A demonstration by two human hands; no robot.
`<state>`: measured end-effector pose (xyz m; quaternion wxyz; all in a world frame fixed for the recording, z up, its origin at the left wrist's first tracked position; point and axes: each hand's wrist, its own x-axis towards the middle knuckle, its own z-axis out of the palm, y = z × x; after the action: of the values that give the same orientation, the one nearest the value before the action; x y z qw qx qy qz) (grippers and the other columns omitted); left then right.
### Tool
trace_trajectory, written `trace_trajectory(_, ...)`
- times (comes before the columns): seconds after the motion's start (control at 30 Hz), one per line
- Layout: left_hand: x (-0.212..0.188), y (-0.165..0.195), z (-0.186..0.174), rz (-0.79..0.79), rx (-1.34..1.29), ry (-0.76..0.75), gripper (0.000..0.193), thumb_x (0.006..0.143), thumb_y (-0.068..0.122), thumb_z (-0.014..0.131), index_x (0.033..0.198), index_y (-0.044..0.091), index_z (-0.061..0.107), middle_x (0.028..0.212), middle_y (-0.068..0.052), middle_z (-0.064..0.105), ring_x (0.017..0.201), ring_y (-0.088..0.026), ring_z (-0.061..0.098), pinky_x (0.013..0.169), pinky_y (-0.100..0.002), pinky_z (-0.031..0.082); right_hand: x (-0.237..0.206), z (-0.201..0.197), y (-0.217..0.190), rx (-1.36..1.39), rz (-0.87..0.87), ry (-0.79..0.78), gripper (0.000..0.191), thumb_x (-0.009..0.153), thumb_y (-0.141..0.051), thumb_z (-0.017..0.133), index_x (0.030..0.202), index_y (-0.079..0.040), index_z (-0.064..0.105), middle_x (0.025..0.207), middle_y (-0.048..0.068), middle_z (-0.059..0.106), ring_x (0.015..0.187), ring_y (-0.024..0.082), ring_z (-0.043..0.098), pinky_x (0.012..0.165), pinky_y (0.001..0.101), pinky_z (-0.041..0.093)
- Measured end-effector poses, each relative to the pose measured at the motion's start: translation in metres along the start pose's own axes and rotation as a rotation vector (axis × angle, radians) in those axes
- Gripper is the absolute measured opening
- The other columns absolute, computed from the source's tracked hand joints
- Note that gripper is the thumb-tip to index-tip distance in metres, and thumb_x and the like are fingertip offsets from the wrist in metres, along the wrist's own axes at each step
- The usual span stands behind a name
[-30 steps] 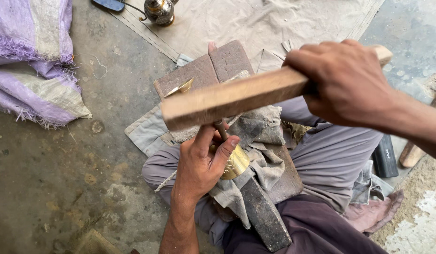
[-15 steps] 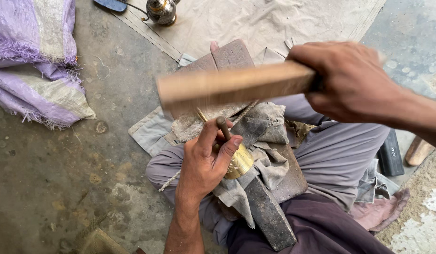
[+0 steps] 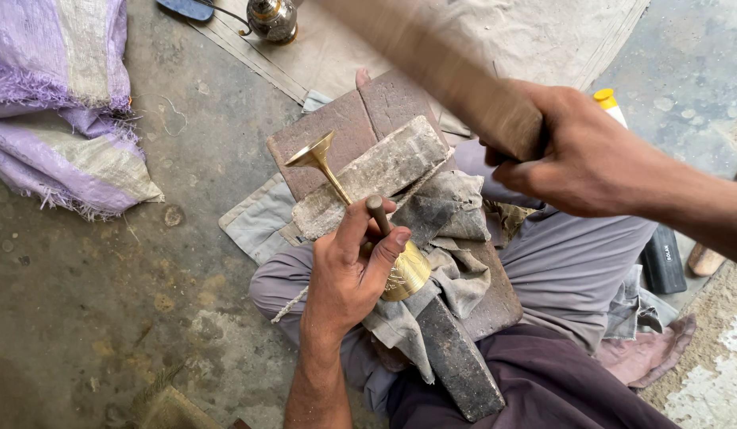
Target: The person sits on the floor and uses a wooden mallet to repeatedly strike a brass lamp base that is secured on a wooden block. They adjust the lamp's position occasionally to hammer different sections of the base.
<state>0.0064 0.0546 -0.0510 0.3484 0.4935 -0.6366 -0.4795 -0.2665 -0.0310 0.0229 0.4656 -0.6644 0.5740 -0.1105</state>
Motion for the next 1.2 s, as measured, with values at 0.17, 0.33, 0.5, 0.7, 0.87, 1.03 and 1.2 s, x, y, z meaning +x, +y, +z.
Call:
trace_trajectory(0.17, 0.001, -0.002, 0.001, 0.018, 0.016, 0.005, 0.028, 0.102, 0.028, 0.068, 0.121, 0.008, 0.064, 0.081, -0.003, 0.074, 0.071, -0.011, 0.075, 0.059, -0.027, 0.061, 0.0, -0.001, -0.002, -0.396, 0.029, -0.043, 0.032, 0.085, -0.009, 0.066, 0.116, -0.014, 0.058, 0.083, 0.0, 0.064, 0.073, 0.015, 0.063, 0.063, 0.034, 0.054)
trace_trajectory(0.33, 0.002, -0.001, 0.001, 0.031, 0.007, 0.002, 0.025, 0.102, 0.029, 0.068, 0.114, 0.007, 0.064, 0.087, -0.004, 0.074, 0.07, -0.011, 0.073, 0.059, -0.027, 0.061, -0.001, 0.003, 0.005, -0.72, 0.099, -0.072, 0.02, 0.093, -0.011, 0.063, 0.113, -0.015, 0.061, 0.083, 0.002, 0.062, 0.065, 0.016, 0.059, 0.058, 0.0312, 0.052)
trace_trajectory(0.5, 0.002, 0.0, 0.0, -0.032, 0.103, -0.025, 0.021, 0.101, 0.029, 0.072, 0.106, 0.009, 0.067, 0.074, -0.005, 0.072, 0.061, -0.013, 0.069, 0.051, -0.03, 0.054, -0.005, 0.003, 0.007, -1.002, 0.083, -0.07, 0.016, 0.099, -0.013, 0.058, 0.114, -0.016, 0.063, 0.086, 0.001, 0.065, 0.067, 0.017, 0.063, 0.061, 0.032, 0.054)
trace_trajectory(0.7, 0.002, 0.003, -0.001, -0.036, -0.073, 0.104, 0.03, 0.103, 0.03, 0.069, 0.118, 0.008, 0.057, 0.081, -0.003, 0.078, 0.071, -0.009, 0.078, 0.056, -0.022, 0.063, -0.017, 0.0, 0.008, -0.559, 0.127, 0.034, 0.046, 0.088, -0.026, 0.079, 0.123, -0.004, 0.059, 0.087, 0.012, 0.071, 0.07, 0.023, 0.07, 0.068, 0.0396, 0.061)
trace_trajectory(0.87, 0.0, 0.008, 0.0, 0.038, 0.037, 0.074, 0.031, 0.101, 0.03, 0.071, 0.119, 0.007, 0.058, 0.082, -0.005, 0.077, 0.068, -0.009, 0.074, 0.055, -0.024, 0.057, -0.023, -0.001, 0.008, -0.414, -0.066, 0.153, 0.057, 0.084, -0.019, 0.076, 0.134, -0.003, 0.056, 0.091, 0.014, 0.071, 0.073, 0.026, 0.072, 0.07, 0.0437, 0.062)
trace_trajectory(1.03, 0.0, 0.008, 0.002, 0.027, 0.108, 0.083, 0.031, 0.1, 0.03, 0.071, 0.117, 0.007, 0.06, 0.079, -0.004, 0.075, 0.062, -0.009, 0.07, 0.052, -0.025, 0.053, -0.023, -0.003, -0.005, -0.197, -0.159, 0.112, 0.043, 0.088, -0.016, 0.074, 0.126, -0.004, 0.056, 0.095, 0.012, 0.072, 0.079, 0.025, 0.073, 0.071, 0.0422, 0.063)
trace_trajectory(1.2, 0.0, 0.004, 0.001, 0.032, 0.078, 0.083, 0.029, 0.103, 0.031, 0.069, 0.116, 0.007, 0.059, 0.078, -0.003, 0.075, 0.065, -0.008, 0.073, 0.053, -0.024, 0.056, -0.011, -0.008, -0.014, -0.832, -0.266, 0.231, 0.025, 0.093, -0.008, 0.068, 0.118, -0.008, 0.063, 0.093, 0.009, 0.073, 0.072, 0.024, 0.066, 0.075, 0.0461, 0.057)
